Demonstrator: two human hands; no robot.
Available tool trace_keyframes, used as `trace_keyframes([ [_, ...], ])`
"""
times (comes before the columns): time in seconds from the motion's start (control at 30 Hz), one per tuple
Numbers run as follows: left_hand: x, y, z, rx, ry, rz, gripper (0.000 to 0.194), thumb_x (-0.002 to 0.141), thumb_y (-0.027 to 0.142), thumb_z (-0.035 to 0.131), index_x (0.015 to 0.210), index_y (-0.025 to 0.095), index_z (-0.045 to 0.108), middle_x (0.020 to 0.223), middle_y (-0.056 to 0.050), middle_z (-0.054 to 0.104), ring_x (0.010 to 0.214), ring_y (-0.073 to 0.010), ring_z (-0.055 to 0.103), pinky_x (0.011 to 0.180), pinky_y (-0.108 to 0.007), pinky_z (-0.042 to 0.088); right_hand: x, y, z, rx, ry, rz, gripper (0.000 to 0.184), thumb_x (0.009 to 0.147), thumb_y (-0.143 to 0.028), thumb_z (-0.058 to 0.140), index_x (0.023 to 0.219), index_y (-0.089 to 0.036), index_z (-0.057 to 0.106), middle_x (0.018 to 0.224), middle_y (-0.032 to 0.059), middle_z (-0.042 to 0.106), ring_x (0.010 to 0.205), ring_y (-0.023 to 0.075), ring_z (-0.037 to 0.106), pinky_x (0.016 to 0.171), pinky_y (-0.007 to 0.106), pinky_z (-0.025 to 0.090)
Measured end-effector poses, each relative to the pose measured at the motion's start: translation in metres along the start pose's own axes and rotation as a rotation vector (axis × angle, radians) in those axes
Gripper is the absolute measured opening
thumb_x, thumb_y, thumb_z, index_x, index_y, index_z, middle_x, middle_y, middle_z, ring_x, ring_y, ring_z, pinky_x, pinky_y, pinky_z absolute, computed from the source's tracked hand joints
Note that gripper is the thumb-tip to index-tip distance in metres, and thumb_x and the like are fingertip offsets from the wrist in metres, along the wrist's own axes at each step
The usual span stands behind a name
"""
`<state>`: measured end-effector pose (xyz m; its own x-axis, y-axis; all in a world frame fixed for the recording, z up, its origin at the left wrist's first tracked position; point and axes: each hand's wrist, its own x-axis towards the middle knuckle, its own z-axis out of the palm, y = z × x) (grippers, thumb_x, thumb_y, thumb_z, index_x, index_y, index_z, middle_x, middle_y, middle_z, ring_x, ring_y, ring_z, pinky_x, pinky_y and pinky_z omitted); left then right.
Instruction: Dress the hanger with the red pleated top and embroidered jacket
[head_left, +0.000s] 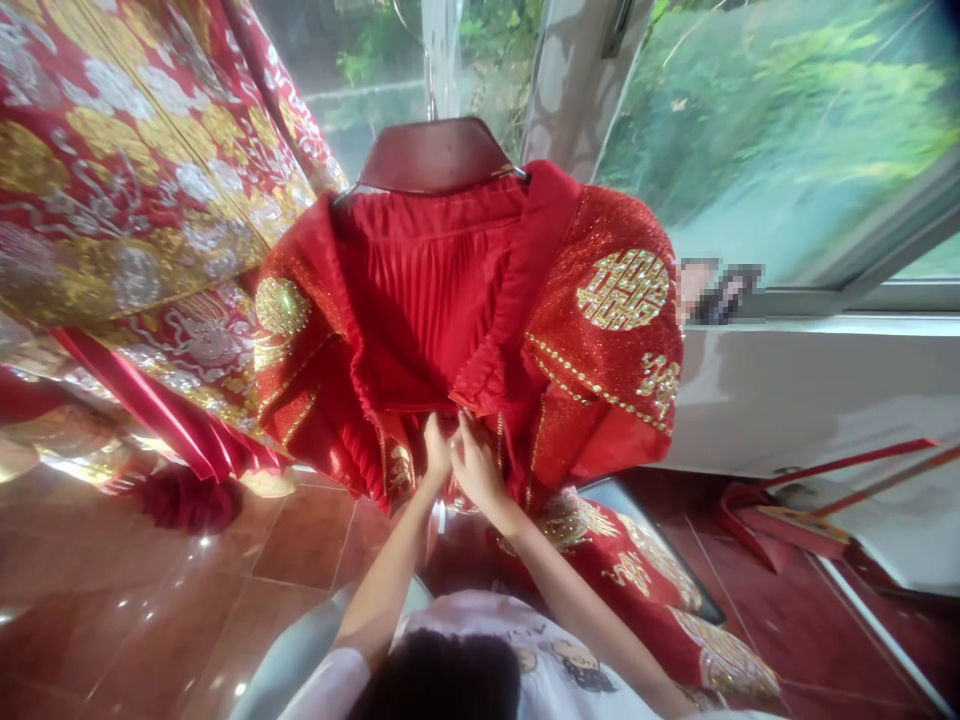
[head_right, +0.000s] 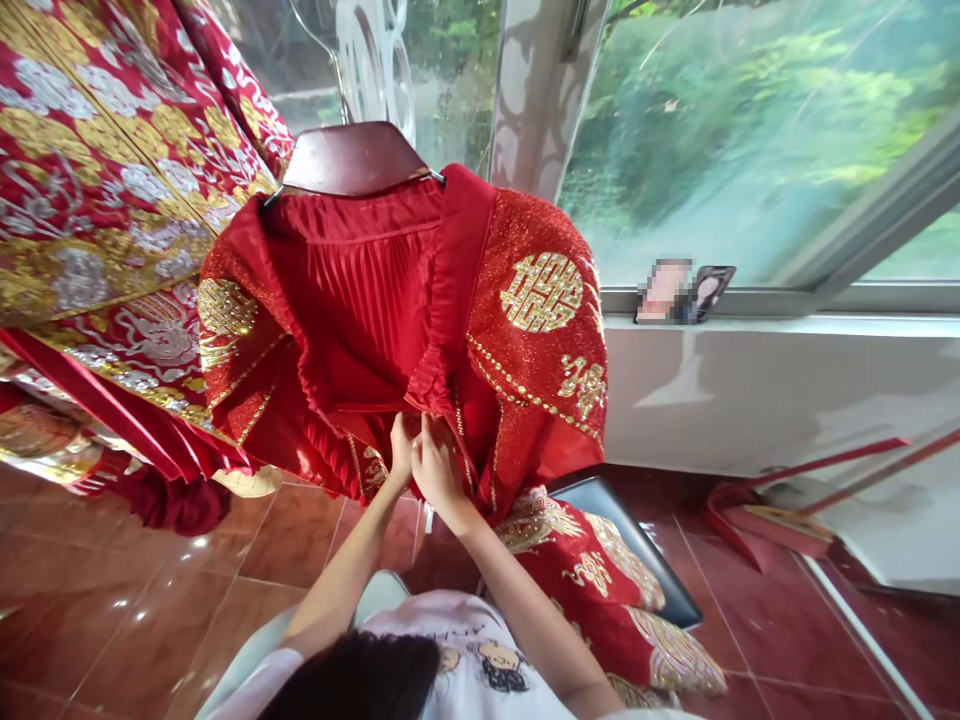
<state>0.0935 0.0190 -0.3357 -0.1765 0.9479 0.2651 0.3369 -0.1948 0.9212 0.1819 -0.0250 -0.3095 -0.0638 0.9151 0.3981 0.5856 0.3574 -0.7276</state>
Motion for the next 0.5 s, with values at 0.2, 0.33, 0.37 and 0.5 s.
trace_keyframes([
  [0.2, 0.001, -0.002, 0.003, -0.032, 0.020, 0.095, 0.008, 0.087, 0.025, 0.054, 0.084, 0.019, 0.059, 0.091, -0.009, 0.065, 0.086, -0.0215, 0.061, 0.083, -0.037, 0.049, 0.005, 0.014, -0.010, -0.142, 0.048, 0.114, 0.053, 0.089, -0.021, 0.045, 0.138, -0.003, 0.048, 0.138, 0.0254, 0.051, 0.131, 0.0343, 0.048, 0.108, 0.050, 0.041],
  [0.33, -0.004, -0.011, 0.008, -0.051, 0.068, 0.102, 0.016, 0.084, 0.024, 0.059, 0.098, 0.017, 0.058, 0.100, -0.012, 0.065, 0.091, -0.0222, 0.062, 0.088, -0.039, 0.049, 0.020, 0.001, -0.014, -0.203, 0.012, 0.237, 0.042, 0.096, -0.026, 0.042, 0.130, -0.007, 0.057, 0.120, 0.0219, 0.065, 0.111, 0.0293, 0.062, 0.094, 0.039, 0.048],
  [0.37, -0.004, -0.013, 0.009, -0.058, 0.080, 0.095, 0.018, 0.084, 0.024, 0.059, 0.100, 0.016, 0.057, 0.100, -0.013, 0.066, 0.090, -0.0222, 0.063, 0.087, -0.039, 0.050, 0.026, -0.003, -0.013, -0.223, -0.013, 0.285, 0.040, 0.097, -0.027, 0.042, 0.126, -0.007, 0.060, 0.114, 0.0210, 0.067, 0.103, 0.0276, 0.065, 0.089, 0.036, 0.049],
  [0.5, -0.003, -0.018, 0.006, -0.079, 0.098, 0.079, 0.022, 0.085, 0.026, 0.057, 0.103, 0.014, 0.058, 0.103, -0.014, 0.067, 0.092, -0.0211, 0.065, 0.086, -0.036, 0.051, 0.048, -0.011, -0.005, -0.239, -0.091, 0.370, 0.033, 0.097, -0.029, 0.044, 0.101, -0.009, 0.070, 0.091, 0.0192, 0.071, 0.081, 0.0226, 0.067, 0.072, 0.028, 0.045],
])
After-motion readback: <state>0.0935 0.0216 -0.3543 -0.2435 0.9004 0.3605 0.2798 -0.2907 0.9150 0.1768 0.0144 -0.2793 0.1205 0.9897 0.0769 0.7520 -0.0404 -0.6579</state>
